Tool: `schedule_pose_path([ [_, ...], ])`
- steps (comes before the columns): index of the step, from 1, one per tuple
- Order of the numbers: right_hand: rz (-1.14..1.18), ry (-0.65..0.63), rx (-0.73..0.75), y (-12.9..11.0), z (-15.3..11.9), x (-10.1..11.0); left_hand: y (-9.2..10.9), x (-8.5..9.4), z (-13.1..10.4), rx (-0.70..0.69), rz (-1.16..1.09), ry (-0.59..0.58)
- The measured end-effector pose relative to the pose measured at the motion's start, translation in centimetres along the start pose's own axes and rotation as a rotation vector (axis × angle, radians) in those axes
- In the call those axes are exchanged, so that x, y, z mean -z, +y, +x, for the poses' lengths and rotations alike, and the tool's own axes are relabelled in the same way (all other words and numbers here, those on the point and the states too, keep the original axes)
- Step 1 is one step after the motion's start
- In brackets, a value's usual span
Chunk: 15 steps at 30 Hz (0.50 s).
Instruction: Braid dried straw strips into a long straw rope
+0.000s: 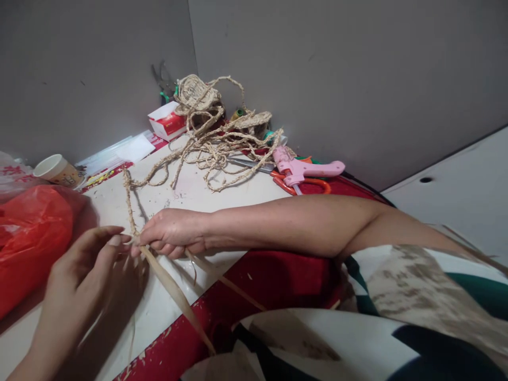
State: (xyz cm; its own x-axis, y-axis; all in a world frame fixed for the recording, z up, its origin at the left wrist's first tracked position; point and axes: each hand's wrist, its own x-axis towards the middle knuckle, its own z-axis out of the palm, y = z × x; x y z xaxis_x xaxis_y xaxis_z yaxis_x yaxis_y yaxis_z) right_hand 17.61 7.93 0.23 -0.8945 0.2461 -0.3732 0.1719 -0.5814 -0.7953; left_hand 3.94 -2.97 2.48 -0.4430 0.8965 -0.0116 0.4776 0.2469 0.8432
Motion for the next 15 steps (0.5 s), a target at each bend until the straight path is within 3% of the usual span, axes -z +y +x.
schedule_pose_path([
  [3,-0.024,-0.042,-0.008,-0.1,0.1,0.2,-0.8,-0.7,1.1,0.328,-0.448,-0.305],
  [6,-0.114,-0.052,-0.047,-0.3,0.0,0.6,-1.1,-1.1,1.2,0.473,-0.557,-0.352],
  [9,-0.283,-0.058,-0.035,-0.7,0.0,1.3,-1.2,-0.8,1.2,0.451,-0.509,-0.328],
  [15,-0.825,-0.009,0.18,-0.8,0.2,2.2,-2.4,-0.7,1.9,0.353,-0.455,-0.424],
])
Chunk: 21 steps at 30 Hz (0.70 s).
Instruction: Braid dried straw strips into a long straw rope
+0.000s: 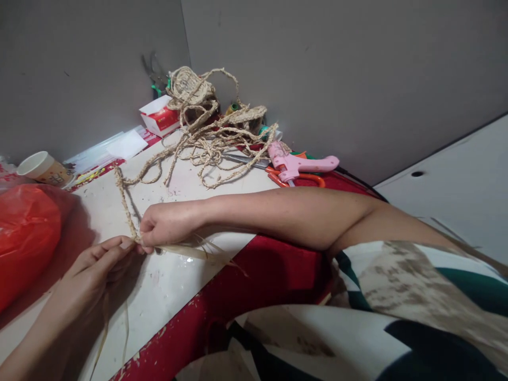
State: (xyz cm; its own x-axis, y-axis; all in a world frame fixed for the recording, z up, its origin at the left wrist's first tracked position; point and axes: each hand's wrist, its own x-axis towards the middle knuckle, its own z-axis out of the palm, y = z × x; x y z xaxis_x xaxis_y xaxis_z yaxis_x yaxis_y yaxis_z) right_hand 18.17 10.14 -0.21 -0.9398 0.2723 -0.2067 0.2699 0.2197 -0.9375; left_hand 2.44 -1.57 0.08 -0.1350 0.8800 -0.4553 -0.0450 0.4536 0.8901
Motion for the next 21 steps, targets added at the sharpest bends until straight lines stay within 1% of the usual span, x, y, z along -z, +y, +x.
schedule_pose_path([
  [3,-0.177,0.008,0.01,-0.4,-0.1,-0.1,-0.5,0.1,0.4,0.023,0.018,-0.028],
  [6,-0.351,0.038,0.005,-1.2,-0.6,0.1,-0.7,0.2,0.5,0.058,-0.005,-0.024],
  [9,-0.497,0.072,0.011,-2.3,-1.3,0.6,-0.7,0.1,0.4,0.028,0.038,-0.011],
  [10,-0.5,0.071,0.003,-2.6,-1.4,0.7,-0.7,0.0,0.3,0.011,0.06,-0.005],
  [12,-0.425,0.043,-0.035,-3.1,-1.7,0.6,-0.5,-0.3,0.1,-0.018,0.095,0.007],
  [14,-0.312,0.009,-0.058,-3.4,-1.9,0.0,-0.4,-0.6,0.0,-0.039,0.096,0.018],
  [16,-0.266,0.009,-0.041,-3.3,-2.0,-0.9,-0.5,-0.9,-0.1,-0.035,0.061,0.027],
  [18,-0.313,0.036,-0.002,-2.9,-2.0,-1.9,-0.7,-1.0,-0.1,-0.012,-0.002,0.035],
  [21,-0.474,0.091,0.056,-2.1,-2.0,-2.9,-1.1,-1.2,-0.3,0.018,-0.115,0.041],
])
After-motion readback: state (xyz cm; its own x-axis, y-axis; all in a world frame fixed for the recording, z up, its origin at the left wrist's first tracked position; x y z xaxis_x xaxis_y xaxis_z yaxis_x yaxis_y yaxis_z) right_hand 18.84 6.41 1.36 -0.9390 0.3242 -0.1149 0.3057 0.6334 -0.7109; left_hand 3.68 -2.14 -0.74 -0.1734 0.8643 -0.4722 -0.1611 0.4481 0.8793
